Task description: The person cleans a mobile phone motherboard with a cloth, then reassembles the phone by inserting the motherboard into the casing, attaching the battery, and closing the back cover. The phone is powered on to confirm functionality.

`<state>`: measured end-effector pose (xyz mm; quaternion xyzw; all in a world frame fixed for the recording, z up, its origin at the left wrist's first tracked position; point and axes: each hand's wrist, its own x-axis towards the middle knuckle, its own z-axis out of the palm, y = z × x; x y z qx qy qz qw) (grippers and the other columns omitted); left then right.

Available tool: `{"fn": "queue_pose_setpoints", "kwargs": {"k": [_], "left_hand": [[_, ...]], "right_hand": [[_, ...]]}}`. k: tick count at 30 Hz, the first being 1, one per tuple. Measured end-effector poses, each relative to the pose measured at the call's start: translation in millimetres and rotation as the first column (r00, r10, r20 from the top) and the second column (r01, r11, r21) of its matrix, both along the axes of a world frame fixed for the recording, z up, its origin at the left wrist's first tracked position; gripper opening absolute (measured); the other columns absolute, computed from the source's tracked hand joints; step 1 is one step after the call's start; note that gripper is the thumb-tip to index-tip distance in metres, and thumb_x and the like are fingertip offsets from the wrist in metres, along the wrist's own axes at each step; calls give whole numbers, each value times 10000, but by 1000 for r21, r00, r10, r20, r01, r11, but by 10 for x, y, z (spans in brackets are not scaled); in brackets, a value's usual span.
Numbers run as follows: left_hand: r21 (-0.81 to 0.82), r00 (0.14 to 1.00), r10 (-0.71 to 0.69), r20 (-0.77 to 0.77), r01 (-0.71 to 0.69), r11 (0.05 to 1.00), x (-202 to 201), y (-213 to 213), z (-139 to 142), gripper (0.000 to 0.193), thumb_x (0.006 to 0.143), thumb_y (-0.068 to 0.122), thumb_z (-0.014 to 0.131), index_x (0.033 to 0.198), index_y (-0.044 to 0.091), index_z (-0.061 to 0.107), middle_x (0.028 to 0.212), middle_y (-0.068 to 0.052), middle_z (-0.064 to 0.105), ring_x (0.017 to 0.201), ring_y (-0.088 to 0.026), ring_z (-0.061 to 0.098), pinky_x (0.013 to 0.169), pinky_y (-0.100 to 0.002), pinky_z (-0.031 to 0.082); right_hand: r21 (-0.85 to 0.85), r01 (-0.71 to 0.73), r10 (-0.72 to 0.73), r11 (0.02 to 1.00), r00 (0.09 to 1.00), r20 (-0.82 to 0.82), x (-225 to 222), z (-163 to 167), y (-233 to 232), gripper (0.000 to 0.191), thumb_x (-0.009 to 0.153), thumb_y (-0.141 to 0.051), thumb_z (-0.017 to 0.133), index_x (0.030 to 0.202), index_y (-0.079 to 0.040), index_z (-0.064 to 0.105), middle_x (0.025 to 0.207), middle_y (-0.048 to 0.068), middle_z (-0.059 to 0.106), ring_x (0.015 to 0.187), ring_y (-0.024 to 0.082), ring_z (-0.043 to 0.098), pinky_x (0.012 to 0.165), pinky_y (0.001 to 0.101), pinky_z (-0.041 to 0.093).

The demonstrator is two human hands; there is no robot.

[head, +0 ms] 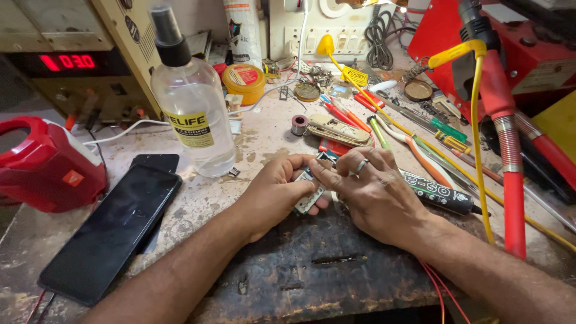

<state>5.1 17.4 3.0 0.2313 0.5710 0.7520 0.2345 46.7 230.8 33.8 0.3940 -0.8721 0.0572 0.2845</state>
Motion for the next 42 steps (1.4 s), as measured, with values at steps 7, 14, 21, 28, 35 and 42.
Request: {"fn": "queue_pose_setpoints", "kwargs": {"k": [7, 14, 21, 28, 35, 42], "left_hand": [[-32, 999, 52, 1, -52, 998, 19, 0, 17, 309, 955, 0, 548, 1254, -14, 625, 1034, -69, 729, 798, -111, 703, 662, -247, 585], [-49, 999, 38, 7, -37, 998, 6, 6, 35, 355, 934, -18, 526, 1276, 10, 617, 989, -84, 722, 762, -106, 700, 655, -243, 593], [-33, 1000, 18, -15, -18, 999, 33, 20, 36, 338, 941, -27, 532, 1267, -47, 620, 1027, -74, 720, 778, -96, 700, 653, -235, 597], [-6, 999, 25, -20, -25, 1000, 6, 12, 12, 348, 942, -17, 535, 1278, -23, 627, 1021, -80, 728, 781, -111, 704, 656, -248, 595], [-35, 998, 56, 18, -56, 998, 3, -3, 29, 351, 946, 4, 544, 1288, -18, 620, 1041, -84, 738, 787, -112, 706, 662, -247, 596], [-8, 998, 24, -54, -25, 1000, 12, 49, -25, 332, 979, 6, 543, 1292, -70, 620, 1044, -96, 718, 798, -106, 692, 672, -239, 593]], "right_hand": [[-29, -13, 11, 999, 998, -55, 57, 76, 29, 649, 734, -22, 672, 1346, -238, 649, 1013, 23, 618, 1078, 257, 582, 960, 469, 407], [-6, 33, -33, 999, 997, -71, 30, 99, -12, 589, 800, -70, 705, 1377, -175, 654, 1012, 49, 608, 1039, 249, 581, 912, 475, 407], [31, 39, -34, 999, 989, -143, 60, 107, -48, 557, 827, -80, 697, 1378, -156, 654, 1006, 45, 595, 1031, 261, 575, 915, 476, 410], [9, -5, 6, 1000, 996, -90, 51, 76, -4, 603, 793, -53, 671, 1381, -185, 643, 1016, 40, 588, 1049, 267, 582, 929, 479, 411], [-23, -35, 34, 999, 999, -29, 67, 91, 44, 589, 793, -35, 683, 1347, -231, 663, 1024, 27, 619, 1069, 259, 589, 938, 468, 409], [-3, -36, 36, 999, 999, -30, -18, 73, -1, 640, 753, -35, 698, 1367, -210, 659, 1032, 46, 622, 1083, 284, 588, 933, 488, 403]]}}
